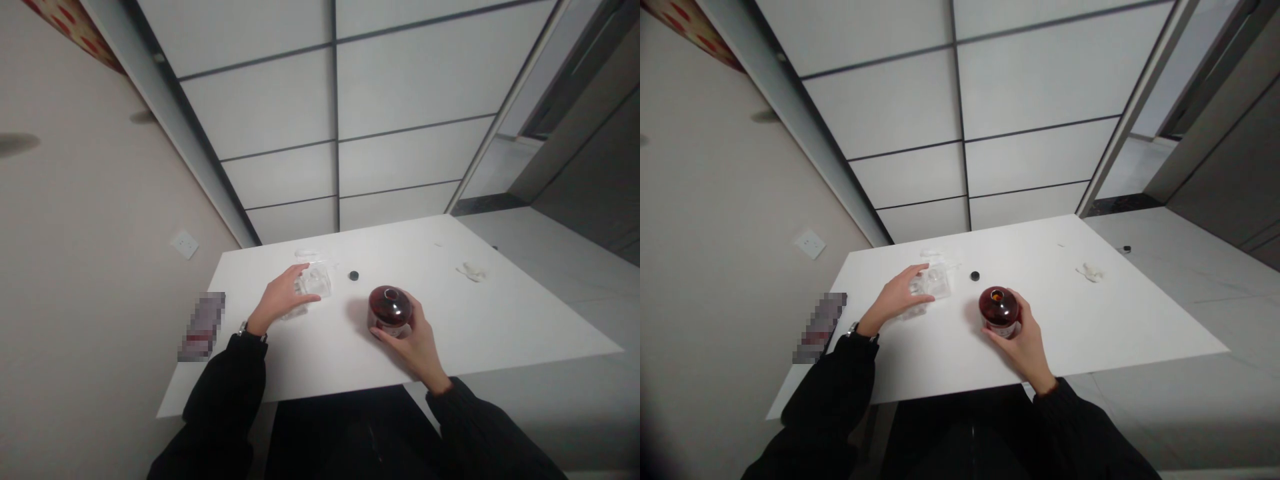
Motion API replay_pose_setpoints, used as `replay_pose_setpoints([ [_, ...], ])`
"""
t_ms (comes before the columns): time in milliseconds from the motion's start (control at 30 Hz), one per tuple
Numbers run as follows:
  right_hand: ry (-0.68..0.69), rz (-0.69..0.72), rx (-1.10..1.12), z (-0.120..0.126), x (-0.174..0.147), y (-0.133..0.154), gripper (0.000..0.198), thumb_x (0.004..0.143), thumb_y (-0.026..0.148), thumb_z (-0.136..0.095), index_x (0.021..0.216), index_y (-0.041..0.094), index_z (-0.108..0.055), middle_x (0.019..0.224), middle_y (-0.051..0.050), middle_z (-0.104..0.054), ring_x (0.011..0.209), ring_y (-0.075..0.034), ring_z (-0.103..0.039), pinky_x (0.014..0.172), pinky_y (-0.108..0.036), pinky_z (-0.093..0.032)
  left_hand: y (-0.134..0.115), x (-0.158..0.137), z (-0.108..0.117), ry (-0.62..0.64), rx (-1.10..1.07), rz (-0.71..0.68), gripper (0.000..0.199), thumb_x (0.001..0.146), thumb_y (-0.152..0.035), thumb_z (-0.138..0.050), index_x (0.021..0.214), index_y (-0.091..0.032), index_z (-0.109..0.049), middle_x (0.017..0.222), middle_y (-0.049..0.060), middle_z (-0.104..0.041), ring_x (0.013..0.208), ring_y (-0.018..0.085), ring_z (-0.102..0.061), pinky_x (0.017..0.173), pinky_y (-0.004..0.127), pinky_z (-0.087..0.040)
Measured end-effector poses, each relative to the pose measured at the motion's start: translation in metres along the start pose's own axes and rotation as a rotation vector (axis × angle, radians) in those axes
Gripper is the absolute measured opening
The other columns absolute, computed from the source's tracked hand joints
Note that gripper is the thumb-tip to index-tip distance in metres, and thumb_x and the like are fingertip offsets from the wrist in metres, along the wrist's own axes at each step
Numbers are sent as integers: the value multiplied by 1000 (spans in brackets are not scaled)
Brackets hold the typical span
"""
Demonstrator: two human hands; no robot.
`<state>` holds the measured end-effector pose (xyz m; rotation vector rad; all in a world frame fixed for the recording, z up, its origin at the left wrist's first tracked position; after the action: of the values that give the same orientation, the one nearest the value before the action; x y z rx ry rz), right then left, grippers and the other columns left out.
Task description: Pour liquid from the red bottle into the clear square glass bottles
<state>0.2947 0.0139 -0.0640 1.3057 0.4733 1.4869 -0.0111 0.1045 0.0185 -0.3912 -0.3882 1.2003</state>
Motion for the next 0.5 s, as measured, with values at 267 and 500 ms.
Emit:
replay_pose_setpoints([
  [267, 15, 8, -4, 0, 2, 2, 81, 77, 50, -88, 143, 20, -51, 139, -17, -66, 126, -34, -68, 106, -55, -59, -10, -13, -4, -76, 93, 80, 71, 83, -44, -85, 145, -27, -53, 147, 9, -66, 140, 37, -58, 128, 68, -21],
  [500, 13, -3, -10, 0, 2, 3, 81, 77, 51, -88, 142, 20, -51, 138, -17, -67, 125, -33, -69, 105, -52, -60, -9, -25, -2, -82, 3, 89, 73, 83, -32, -81, 148, -28, -48, 140, 6, -70, 134, 34, -62, 120, 58, -39],
])
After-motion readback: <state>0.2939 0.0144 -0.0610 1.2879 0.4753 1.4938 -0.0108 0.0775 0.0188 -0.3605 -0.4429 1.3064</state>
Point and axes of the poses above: each hand's wrist, its own x-axis towards the middle knuckle, its own z-axis out of the back of the hand, y = z × x, the point moved 1 cm from there along x, towards the middle knuckle
